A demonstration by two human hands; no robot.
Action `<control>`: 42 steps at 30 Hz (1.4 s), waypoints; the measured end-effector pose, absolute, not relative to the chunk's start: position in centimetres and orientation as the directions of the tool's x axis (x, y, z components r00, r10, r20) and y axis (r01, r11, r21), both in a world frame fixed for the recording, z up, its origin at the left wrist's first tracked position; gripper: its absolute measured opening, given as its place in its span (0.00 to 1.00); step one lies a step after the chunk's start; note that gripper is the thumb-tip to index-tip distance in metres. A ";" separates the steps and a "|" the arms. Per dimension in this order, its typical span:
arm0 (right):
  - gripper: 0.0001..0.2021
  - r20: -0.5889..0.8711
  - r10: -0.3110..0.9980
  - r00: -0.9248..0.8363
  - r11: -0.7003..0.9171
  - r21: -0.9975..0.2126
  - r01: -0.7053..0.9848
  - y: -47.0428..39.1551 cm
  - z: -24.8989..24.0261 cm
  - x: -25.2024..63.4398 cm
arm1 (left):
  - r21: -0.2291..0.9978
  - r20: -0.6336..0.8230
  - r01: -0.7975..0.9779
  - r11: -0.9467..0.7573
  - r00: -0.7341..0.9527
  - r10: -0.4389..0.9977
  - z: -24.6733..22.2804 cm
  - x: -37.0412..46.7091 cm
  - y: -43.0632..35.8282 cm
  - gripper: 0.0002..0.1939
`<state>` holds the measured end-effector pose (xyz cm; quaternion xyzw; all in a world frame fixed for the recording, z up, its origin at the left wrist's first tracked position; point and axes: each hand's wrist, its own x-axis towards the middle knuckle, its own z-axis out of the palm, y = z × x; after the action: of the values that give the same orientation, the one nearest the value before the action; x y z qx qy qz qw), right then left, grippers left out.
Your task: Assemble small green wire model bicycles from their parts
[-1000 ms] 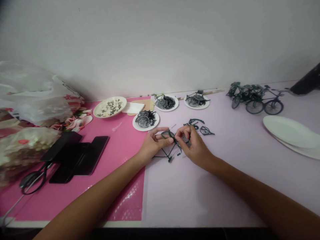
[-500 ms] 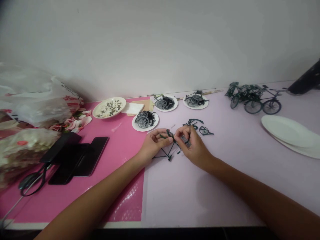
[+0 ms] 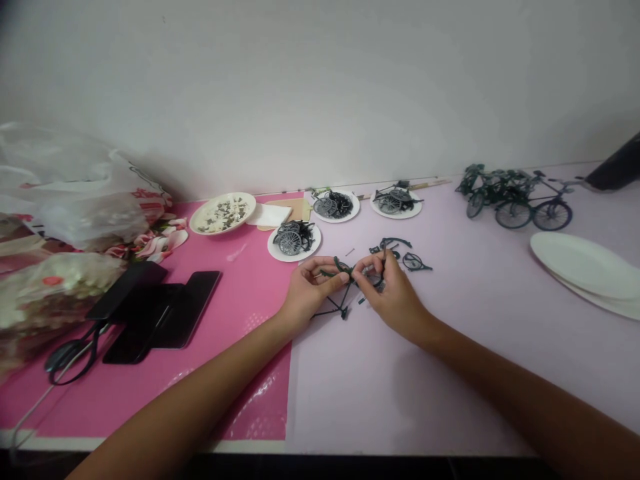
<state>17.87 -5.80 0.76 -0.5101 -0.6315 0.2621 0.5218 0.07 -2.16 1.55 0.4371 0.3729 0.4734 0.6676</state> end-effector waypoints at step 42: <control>0.32 0.189 0.966 0.175 0.178 -0.981 0.078 -4.8 -0.3 18.0 | 0.943 -0.064 -0.301 0.139 0.245 0.967 1.3 0.4 -2.1 0.28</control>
<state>17.99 -4.77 -0.31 -0.5104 -0.5115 0.3882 0.5720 0.43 -2.11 1.31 0.4418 0.3769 0.4853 0.6536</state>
